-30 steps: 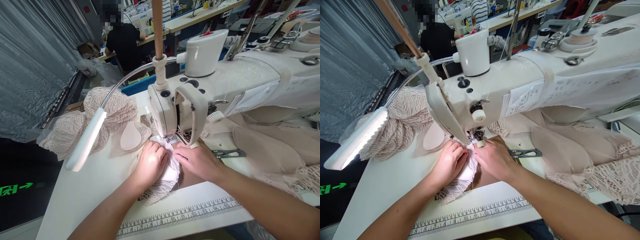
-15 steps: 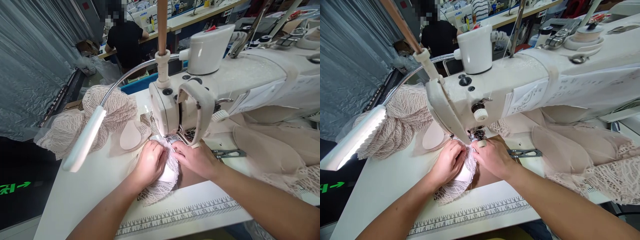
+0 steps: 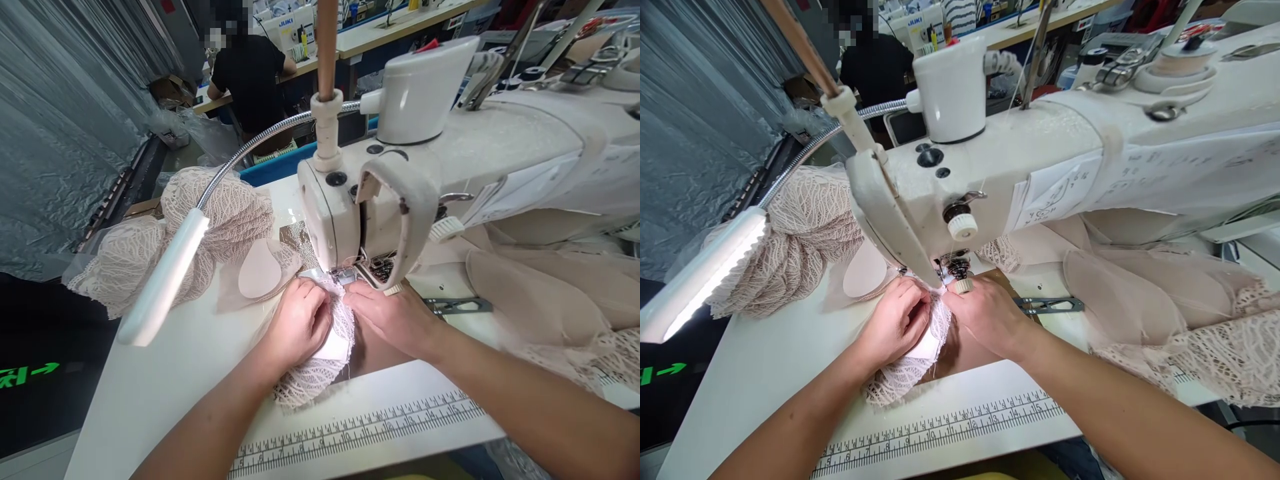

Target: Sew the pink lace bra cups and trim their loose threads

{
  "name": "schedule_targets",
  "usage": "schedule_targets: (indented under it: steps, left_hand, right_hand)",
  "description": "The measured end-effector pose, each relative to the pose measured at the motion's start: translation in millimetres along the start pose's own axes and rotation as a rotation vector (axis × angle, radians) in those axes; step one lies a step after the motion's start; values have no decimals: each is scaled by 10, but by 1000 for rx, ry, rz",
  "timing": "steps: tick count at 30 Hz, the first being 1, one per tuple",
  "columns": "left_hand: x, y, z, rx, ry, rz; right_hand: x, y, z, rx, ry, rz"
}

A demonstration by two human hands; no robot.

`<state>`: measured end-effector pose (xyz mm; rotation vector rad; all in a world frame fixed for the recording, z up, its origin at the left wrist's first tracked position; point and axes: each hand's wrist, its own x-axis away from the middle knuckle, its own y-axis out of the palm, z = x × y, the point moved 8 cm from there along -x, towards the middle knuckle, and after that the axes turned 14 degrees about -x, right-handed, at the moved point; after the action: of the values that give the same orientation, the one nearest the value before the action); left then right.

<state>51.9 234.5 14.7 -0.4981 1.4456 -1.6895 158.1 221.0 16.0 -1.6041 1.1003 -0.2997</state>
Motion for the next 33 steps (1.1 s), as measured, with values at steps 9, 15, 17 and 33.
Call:
schedule_targets:
  steps: [9,15,17,33]
  left_hand:
    - [3,-48,15,-20,66,-4]
    - [-35,-92,-35,-26,49,10]
    - [-48,-98,-49,-50,46,3]
    - [4,-33,103,-324,237,21]
  right_hand:
    - [28,-40,-28,-115,-18,19]
    - [23,5,-10,-127,-3,6]
    - [20,21,1,-132,12,3]
    - [-29,17,50,-46,153,-19]
